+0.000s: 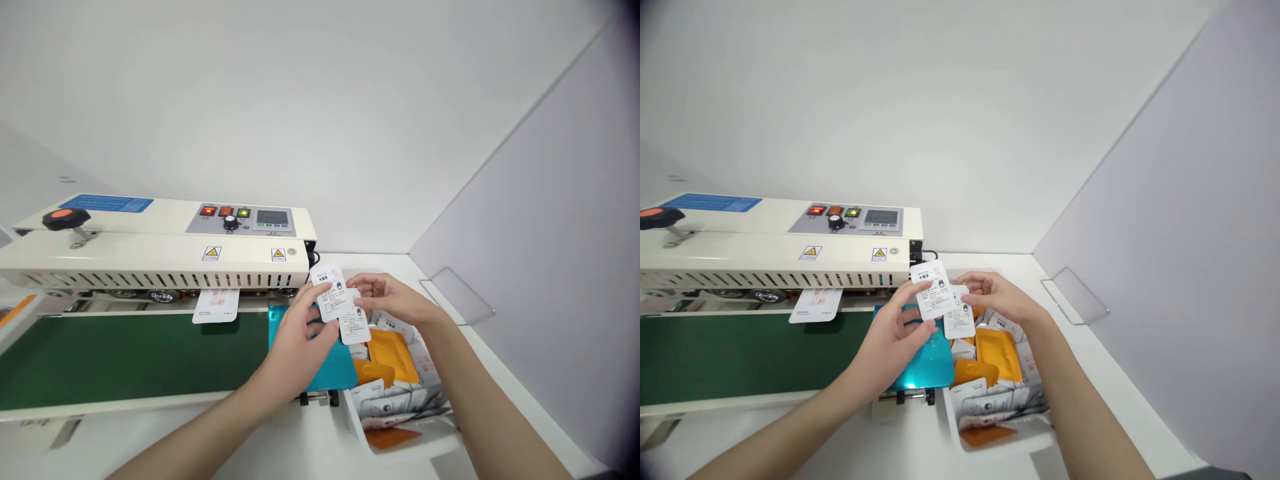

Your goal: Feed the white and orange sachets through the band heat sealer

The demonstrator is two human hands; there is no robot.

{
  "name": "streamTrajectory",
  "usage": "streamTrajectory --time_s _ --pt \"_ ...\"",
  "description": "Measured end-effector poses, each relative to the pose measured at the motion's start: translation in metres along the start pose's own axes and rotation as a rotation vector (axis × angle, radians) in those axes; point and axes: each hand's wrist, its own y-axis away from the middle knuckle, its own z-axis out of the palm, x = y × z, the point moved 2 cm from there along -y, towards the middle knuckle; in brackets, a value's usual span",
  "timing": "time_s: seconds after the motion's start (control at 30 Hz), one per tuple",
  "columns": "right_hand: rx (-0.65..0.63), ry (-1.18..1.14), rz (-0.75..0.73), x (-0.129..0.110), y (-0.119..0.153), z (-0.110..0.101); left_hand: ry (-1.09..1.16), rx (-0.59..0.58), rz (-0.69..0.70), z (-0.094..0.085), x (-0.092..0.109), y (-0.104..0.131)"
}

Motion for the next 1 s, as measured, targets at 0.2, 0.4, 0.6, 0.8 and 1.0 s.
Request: streamTrajectory --time_s 0.2,0.4,0.6,0.8,1.0 --pt "0.202 0.075 -0.018 0.008 -0.007 -0.008 -0.078 0.055 0.014 -0.002 -0.006 0.004" --pt "0.229 0.100 0.030 0.018 -0.010 -0.014 -0.142 -0.030 -0.129 -0.004 -0.012 0.005" --pt "0.226 0.112 0.081 0.023 -0.011 -0.016 -0.153 -0.095 -0.168 -0.005 -0.016 0.008" --pt "0.300 0.157 0.125 0.027 -0.013 -0.018 -0.163 -0.107 -0.156 -0.006 -0.014 0.010" --pt "0.399 0.149 0.128 0.031 -0.015 -0.024 -0.160 -0.127 -0.114 -0.007 -0.018 0.010"
